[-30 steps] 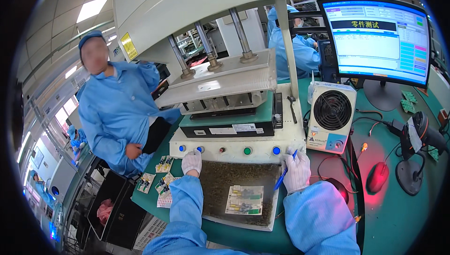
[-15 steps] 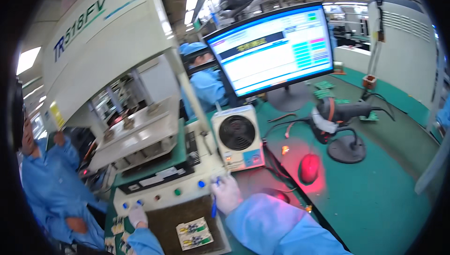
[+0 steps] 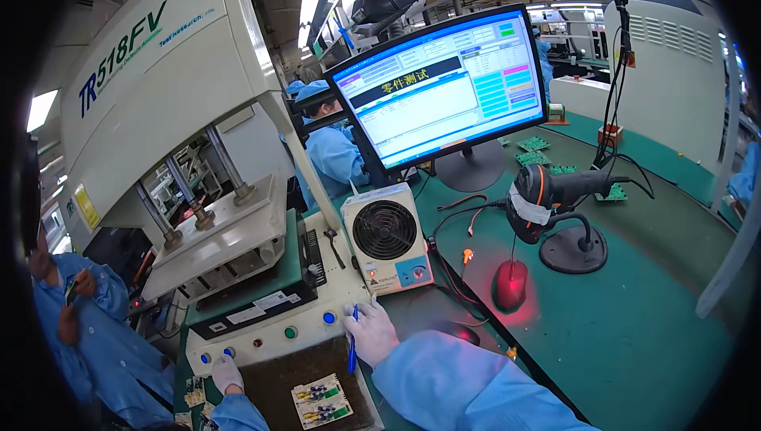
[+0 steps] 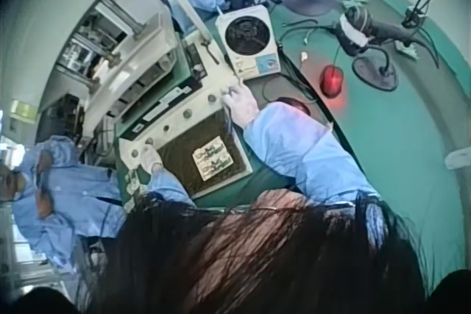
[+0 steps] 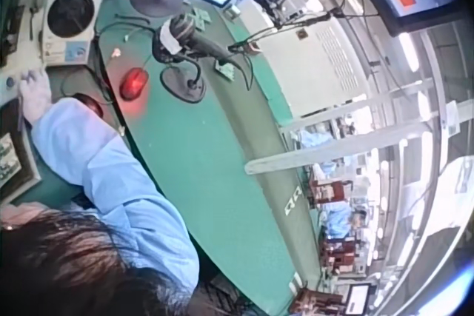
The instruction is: The person tests circuit boards by scanning them with a barcode scanner, marking them with a pen, brushing the testing fixture, and placing the boards into the testing machine to run tests by pressing buttons.
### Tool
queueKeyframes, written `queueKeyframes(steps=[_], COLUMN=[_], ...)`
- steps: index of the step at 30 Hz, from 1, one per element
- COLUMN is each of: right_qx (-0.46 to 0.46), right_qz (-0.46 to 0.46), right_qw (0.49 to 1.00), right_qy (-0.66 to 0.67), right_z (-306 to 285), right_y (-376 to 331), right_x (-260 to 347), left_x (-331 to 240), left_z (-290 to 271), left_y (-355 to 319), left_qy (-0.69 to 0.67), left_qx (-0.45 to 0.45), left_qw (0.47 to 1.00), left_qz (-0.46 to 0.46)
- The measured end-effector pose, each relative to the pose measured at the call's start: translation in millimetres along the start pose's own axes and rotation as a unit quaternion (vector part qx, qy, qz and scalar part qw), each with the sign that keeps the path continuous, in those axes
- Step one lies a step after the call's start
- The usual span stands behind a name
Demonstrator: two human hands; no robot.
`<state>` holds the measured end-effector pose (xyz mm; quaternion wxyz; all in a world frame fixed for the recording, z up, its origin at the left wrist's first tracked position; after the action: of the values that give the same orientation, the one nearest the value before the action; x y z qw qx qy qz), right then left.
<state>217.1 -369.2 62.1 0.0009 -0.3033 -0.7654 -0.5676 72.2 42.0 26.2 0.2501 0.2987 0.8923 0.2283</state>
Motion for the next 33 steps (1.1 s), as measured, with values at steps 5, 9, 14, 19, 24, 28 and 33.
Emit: queueKeyframes(steps=[5,9,14,19,24,28,33], right_qx=[0.037,0.037,0.021,0.012,0.009,0.027,0.036], right_qz=[0.035,0.022,0.025,0.001,-0.012,0.002,0.017], right_qw=[0.999,0.999,0.999,1.000,1.000,0.999,0.999], right_qy=[-0.014,-0.009,-0.001,-0.016,-0.027,-0.025,-0.020], right_z=[0,-2,0,-1,-3,-1,0], right_y=[2,2,0,0,0,-1,-2], right_x=[-1,2,-1,2,4,2,1], left_x=[-2,0,13,0,-4,0,-5], left_z=[13,24,34,26,20,23,23], left_y=[1,0,4,-1,-1,0,-3], left_qy=[0.117,0.181,0.144,0.249,0.251,0.240,0.280], left_qx=[0.007,-0.003,0.015,0.005,0.045,0.075,0.056], left_qw=[0.986,0.969,0.985,0.956,0.956,0.961,0.946], left_qz=[0.120,0.167,0.092,0.155,0.143,0.117,0.157])
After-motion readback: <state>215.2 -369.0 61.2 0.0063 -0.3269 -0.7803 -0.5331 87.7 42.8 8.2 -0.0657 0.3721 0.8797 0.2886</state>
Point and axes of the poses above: each hand's wrist, its own y-axis towards the middle knuckle, its own z-axis out of the palm, x = y × z, the point moved 8 cm from there along y, towards the middle knuckle, and after that the axes turned 6 degrees about -x, right-handed, at the moved point
